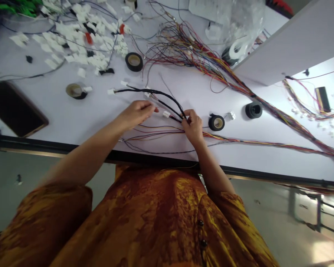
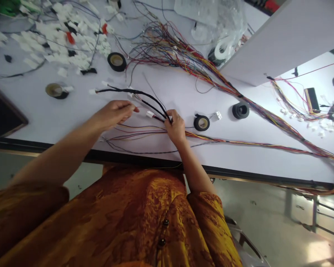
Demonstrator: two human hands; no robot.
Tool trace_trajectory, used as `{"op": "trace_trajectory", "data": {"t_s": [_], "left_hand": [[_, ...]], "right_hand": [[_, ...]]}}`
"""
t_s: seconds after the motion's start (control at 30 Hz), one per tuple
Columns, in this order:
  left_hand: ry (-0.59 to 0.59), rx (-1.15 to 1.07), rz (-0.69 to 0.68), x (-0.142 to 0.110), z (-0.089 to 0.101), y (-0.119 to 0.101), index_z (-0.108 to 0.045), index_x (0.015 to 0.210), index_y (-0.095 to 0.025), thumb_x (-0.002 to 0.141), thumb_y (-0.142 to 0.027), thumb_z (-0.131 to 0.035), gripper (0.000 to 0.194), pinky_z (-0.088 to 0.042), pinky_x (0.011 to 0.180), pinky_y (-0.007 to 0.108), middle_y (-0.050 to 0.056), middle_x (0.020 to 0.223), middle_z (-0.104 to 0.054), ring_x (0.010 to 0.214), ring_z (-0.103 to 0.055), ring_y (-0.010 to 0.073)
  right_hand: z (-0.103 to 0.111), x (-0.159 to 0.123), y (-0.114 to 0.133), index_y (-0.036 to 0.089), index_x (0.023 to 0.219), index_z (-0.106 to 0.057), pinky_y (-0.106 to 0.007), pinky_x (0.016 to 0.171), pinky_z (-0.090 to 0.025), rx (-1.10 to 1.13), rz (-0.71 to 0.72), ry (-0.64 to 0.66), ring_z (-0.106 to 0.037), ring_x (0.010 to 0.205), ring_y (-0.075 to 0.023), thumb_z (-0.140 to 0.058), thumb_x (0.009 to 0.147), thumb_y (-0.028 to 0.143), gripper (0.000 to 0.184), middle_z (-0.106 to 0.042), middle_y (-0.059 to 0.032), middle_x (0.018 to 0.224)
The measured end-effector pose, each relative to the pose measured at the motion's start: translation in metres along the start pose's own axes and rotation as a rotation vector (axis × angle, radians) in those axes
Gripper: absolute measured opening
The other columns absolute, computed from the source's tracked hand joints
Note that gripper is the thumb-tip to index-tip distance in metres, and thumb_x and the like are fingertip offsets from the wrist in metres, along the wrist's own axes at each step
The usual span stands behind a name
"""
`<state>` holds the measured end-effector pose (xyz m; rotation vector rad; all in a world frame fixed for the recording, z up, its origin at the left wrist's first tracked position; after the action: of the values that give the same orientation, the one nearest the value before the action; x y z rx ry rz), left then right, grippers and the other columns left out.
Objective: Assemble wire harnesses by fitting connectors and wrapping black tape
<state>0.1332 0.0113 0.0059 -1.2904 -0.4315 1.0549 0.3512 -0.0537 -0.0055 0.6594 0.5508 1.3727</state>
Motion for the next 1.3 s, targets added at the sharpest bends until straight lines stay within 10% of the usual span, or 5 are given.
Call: {"op": "trace_trajectory", "data": {"t_s": [0.33,0.6,1.13,1.3], "left_hand": [[0.26,-0.385,0.127,0.062,-0.065,-0.02,-0.057,0.087,-0.02,0.088,-0.039,-0.067,0.021,-0.019,0.047,0.023,-0.006,0.055,-0.04,0.039,-0.025,0.0042],[0.183,-0.333,0.093,0.052,-0.061,-0.016,-0.058,0.078,-0.018,0.079,-0.025,-0.069,0.014,-0.019,0.047,0.024,-0.005,0.058,-0.044,0.043,-0.027,0.0049],[-0.028,-0.934,0.067,0.009,-0.048,-0.024,-0.047,0.073,-0.018,0.084,-0.021,-0.067,0.022,-0.028,0.04,0.015,0.001,0.077,-0.069,0.049,-0.054,0.0044],[-0.108,-1.034,0.04,0.0,-0.028,-0.002,-0.053,0.075,-0.015,0.076,-0.027,-0.08,0.029,-0.05,0.056,0.016,0.001,0.079,-0.069,0.063,-0.064,0.0064]], "right_hand": [[-0.002,-0.002,-0.012,0.026,0.1,-0.044,-0.03,0.057,-0.04,0.349,-0.049,0.059,-0.043,0.053,-0.0114,-0.048,0.084,0.026,0.017,-0.07,0.0005,0.087],[-0.004,-0.003,-0.014,0.025,0.097,-0.044,-0.035,0.085,-0.05,0.45,-0.046,0.041,-0.068,0.091,-0.0186,-0.051,0.085,0.032,0.015,-0.072,-0.0016,0.087],[-0.006,0.003,-0.015,0.022,0.09,-0.053,-0.027,0.06,-0.04,0.251,-0.073,-0.167,-0.047,0.053,-0.0117,-0.065,0.083,0.034,0.019,-0.052,0.0084,0.058],[0.002,-0.001,0.029,0.019,0.102,-0.059,-0.036,0.08,-0.047,-0.008,0.254,-0.265,-0.059,0.085,-0.02,-0.058,0.091,0.031,0.015,-0.066,-0.0073,0.097]]}}
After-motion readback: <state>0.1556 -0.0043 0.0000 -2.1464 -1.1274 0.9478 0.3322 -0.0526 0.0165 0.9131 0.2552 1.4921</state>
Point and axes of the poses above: each hand's wrist, its own x-axis towards the middle knuckle, its own z-axis out of the back of the hand, y = z × x, the point moved 7 cm from there along x, towards the middle knuckle
